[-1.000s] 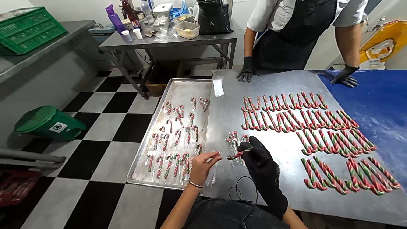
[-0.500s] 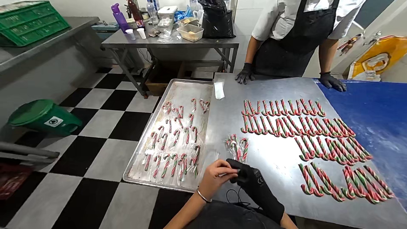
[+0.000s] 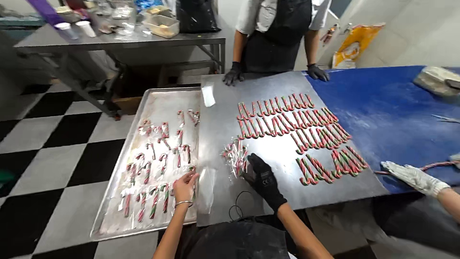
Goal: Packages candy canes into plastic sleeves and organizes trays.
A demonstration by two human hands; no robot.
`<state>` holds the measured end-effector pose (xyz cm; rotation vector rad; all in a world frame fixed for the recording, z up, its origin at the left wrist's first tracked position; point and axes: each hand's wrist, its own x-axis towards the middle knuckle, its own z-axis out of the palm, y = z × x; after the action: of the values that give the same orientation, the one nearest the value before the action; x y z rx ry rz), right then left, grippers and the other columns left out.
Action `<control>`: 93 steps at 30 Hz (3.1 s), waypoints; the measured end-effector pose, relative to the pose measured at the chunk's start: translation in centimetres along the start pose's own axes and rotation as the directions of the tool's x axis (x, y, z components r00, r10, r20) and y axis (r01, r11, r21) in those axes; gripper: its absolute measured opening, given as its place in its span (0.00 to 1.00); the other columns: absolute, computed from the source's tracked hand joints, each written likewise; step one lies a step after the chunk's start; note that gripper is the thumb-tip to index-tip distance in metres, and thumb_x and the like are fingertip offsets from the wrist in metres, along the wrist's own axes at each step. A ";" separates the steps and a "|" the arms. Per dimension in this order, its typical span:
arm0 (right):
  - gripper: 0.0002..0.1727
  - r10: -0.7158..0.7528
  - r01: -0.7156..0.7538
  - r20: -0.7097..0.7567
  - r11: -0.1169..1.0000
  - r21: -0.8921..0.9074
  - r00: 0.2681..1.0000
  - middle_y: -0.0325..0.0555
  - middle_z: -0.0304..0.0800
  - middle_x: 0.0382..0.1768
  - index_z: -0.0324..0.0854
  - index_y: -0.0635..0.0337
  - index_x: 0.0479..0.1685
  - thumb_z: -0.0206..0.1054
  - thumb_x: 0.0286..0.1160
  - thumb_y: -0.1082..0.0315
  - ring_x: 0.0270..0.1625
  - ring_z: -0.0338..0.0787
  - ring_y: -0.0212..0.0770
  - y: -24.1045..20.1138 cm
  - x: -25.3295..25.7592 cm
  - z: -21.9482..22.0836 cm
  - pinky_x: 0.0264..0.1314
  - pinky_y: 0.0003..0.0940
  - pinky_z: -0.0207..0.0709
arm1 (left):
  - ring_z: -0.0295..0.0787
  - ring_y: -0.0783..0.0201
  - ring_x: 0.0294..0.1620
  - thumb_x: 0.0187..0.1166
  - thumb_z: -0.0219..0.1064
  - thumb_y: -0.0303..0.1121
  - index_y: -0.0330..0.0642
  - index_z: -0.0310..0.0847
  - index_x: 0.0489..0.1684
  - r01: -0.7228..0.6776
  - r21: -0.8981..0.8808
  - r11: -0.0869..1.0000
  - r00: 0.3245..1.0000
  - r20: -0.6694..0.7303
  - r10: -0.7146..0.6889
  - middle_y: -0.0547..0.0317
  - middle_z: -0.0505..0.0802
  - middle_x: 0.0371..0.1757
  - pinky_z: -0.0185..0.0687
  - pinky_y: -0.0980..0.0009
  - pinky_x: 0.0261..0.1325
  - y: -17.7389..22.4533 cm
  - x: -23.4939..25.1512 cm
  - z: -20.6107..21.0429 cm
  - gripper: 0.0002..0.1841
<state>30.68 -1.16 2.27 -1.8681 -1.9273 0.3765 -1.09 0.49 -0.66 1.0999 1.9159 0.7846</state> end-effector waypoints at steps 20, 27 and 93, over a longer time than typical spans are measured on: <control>0.30 0.381 -0.303 0.165 0.880 -0.365 0.909 0.69 0.84 0.62 0.60 0.58 0.90 0.53 0.88 0.68 0.65 0.85 0.68 1.0 0.9 -2.9 0.67 0.63 0.75 | 0.98 0.63 0.46 0.90 0.59 0.32 0.32 0.86 0.62 -0.182 -0.347 0.920 0.983 -0.044 0.178 0.52 0.98 0.49 0.94 0.67 0.54 4.4 -3.5 -2.5 0.15; 0.23 0.177 -0.218 0.184 0.948 0.232 0.967 0.60 0.88 0.58 0.77 0.63 0.75 0.61 0.83 0.67 0.52 0.91 0.56 -2.4 0.8 -5.9 0.55 0.56 0.84 | 0.97 0.71 0.45 0.81 0.70 0.31 0.37 0.94 0.50 -0.301 -0.267 0.915 0.953 -0.096 0.286 0.59 1.00 0.42 0.91 0.72 0.59 5.4 -4.5 -2.2 0.10; 0.38 -0.094 -0.356 0.473 0.536 0.765 0.876 0.41 0.97 0.43 0.62 0.57 0.87 0.72 0.75 0.68 0.38 0.95 0.34 -10.4 -1.1 -3.7 0.42 0.28 0.87 | 0.95 0.73 0.34 0.72 0.77 0.24 0.34 0.96 0.36 -0.198 -0.539 0.818 0.961 0.059 0.271 0.57 0.98 0.32 0.92 0.77 0.48 10.8 -9.1 -0.1 0.03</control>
<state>23.31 -3.25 10.36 -1.2800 -1.3633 1.6265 6.19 -2.90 10.91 1.0108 1.3360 1.2566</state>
